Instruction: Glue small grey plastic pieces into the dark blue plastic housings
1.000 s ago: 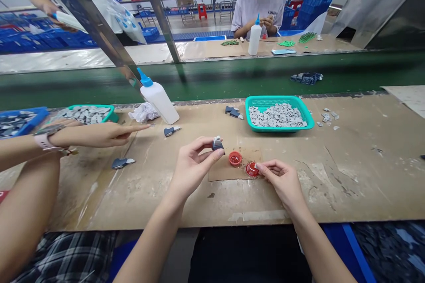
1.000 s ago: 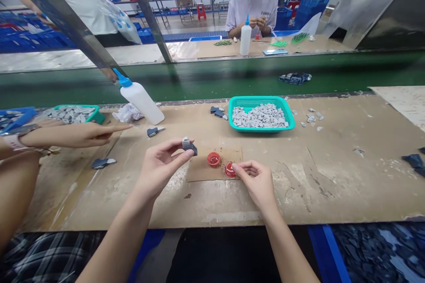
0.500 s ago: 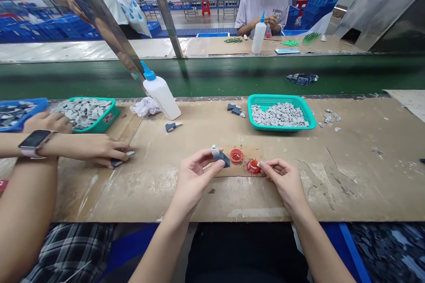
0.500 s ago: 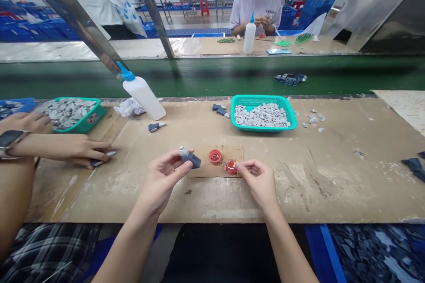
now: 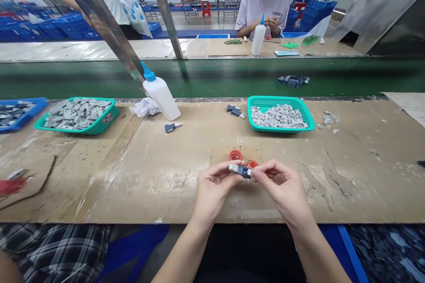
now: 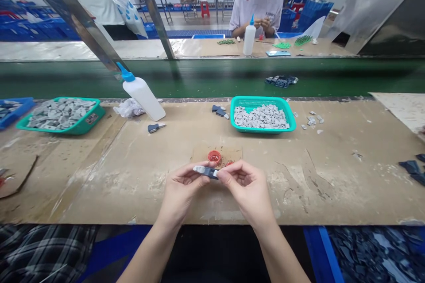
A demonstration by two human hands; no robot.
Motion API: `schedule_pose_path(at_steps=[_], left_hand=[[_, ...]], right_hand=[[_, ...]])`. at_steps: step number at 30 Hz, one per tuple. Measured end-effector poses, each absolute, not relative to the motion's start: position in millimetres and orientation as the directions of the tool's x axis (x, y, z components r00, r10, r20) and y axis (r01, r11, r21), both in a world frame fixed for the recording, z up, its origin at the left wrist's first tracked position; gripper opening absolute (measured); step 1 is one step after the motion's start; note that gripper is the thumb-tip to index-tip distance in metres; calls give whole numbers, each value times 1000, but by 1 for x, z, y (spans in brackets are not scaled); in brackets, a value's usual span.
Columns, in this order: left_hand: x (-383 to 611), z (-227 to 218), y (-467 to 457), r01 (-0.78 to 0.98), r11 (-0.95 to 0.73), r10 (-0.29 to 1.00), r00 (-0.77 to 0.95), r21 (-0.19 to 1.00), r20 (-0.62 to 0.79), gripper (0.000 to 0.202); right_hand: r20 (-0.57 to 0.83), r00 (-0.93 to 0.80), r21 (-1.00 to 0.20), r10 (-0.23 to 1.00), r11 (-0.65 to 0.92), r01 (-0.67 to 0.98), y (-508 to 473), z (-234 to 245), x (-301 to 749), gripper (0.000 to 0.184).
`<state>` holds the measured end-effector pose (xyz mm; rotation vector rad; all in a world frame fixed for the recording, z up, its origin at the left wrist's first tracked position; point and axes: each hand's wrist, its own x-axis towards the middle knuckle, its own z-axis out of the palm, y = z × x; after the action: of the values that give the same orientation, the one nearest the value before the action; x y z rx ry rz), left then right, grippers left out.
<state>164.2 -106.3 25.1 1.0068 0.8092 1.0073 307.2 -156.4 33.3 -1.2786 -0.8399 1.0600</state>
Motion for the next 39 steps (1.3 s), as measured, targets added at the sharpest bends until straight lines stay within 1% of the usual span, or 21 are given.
schedule_pose_path(at_steps=[5, 9, 10, 12, 15, 17, 19, 20, 23, 25, 27, 30, 31, 32, 33, 34, 35, 36, 37, 39], left_hand=[[163, 28, -108, -244, 183, 938, 335, 952, -94, 25], [162, 28, -112, -202, 154, 938, 338, 967, -79, 28], [162, 28, -113, -186, 130, 940, 334, 974, -61, 29], [163, 27, -116, -155, 40, 951, 310, 987, 10, 32], [164, 25, -119, -107, -120, 954, 261, 987, 145, 37], [163, 25, -120, -90, -173, 954, 234, 981, 189, 38], [161, 25, -120, -88, -154, 954, 245, 984, 171, 36], [161, 25, -120, -97, -116, 953, 269, 988, 139, 35], [160, 25, -116, -161, 69, 923, 386, 985, -2, 38], [161, 24, -112, -203, 178, 893, 444, 963, -72, 41], [162, 23, -107, -222, 249, 876, 466, 943, -122, 43], [161, 20, -99, -238, 314, 876, 447, 919, -183, 49], [158, 20, -96, -247, 318, 885, 422, 915, -194, 53], [155, 19, -92, -253, 313, 900, 387, 916, -200, 58], [151, 18, -89, -256, 300, 917, 344, 919, -204, 62], [145, 17, -85, -256, 282, 933, 296, 925, -203, 64], [139, 16, -81, -255, 260, 948, 251, 931, -196, 64], [132, 15, -77, -253, 237, 959, 212, 938, -185, 63], [124, 14, -72, -253, 215, 969, 178, 943, -173, 62], [107, 12, -62, -256, 168, 983, 111, 952, -144, 57]], right_hand=[[-126, 295, -988, 947, -92, -128, -155, 30, 308, 18], [-179, 106, -978, 978, -165, -127, -156, 31, 312, 22], [-181, 63, -976, 982, -170, -139, -156, 32, 313, 22], [-179, 32, -971, 983, -171, -169, -156, 33, 311, 23], [-173, 64, -967, 983, -157, -200, -155, 33, 306, 27], [-166, 95, -965, 982, -142, -219, -155, 33, 304, 27], [-173, 88, -961, 981, -149, -235, -155, 33, 305, 27], [-184, 64, -957, 981, -164, -238, -155, 33, 307, 27], [-215, -6, -946, 977, -210, -249, -154, 35, 311, 27], [-223, 2, -948, 975, -216, -232, -151, 37, 312, 29], [-225, 19, -961, 974, -218, -171, -145, 40, 312, 31], [-217, -45, -975, 975, -219, -31, -128, 43, 319, 39], [-196, -55, -980, 979, -194, 42, -118, 43, 326, 42], [-150, -27, -977, 988, -144, 160, -107, 43, 336, 44], [-85, 28, -949, 996, -89, 302, -94, 43, 350, 42], [12, 106, -886, 994, -38, 463, -79, 41, 366, 38], [127, 181, -747, 975, -26, 664, -63, 40, 383, 32], [163, 222, -687, 961, -51, 725, -46, 37, 401, 26], [175, 242, -652, 954, -72, 755, -30, 35, 418, 24], [170, 223, -590, 960, -82, 803, 0, 28, 445, 20]])
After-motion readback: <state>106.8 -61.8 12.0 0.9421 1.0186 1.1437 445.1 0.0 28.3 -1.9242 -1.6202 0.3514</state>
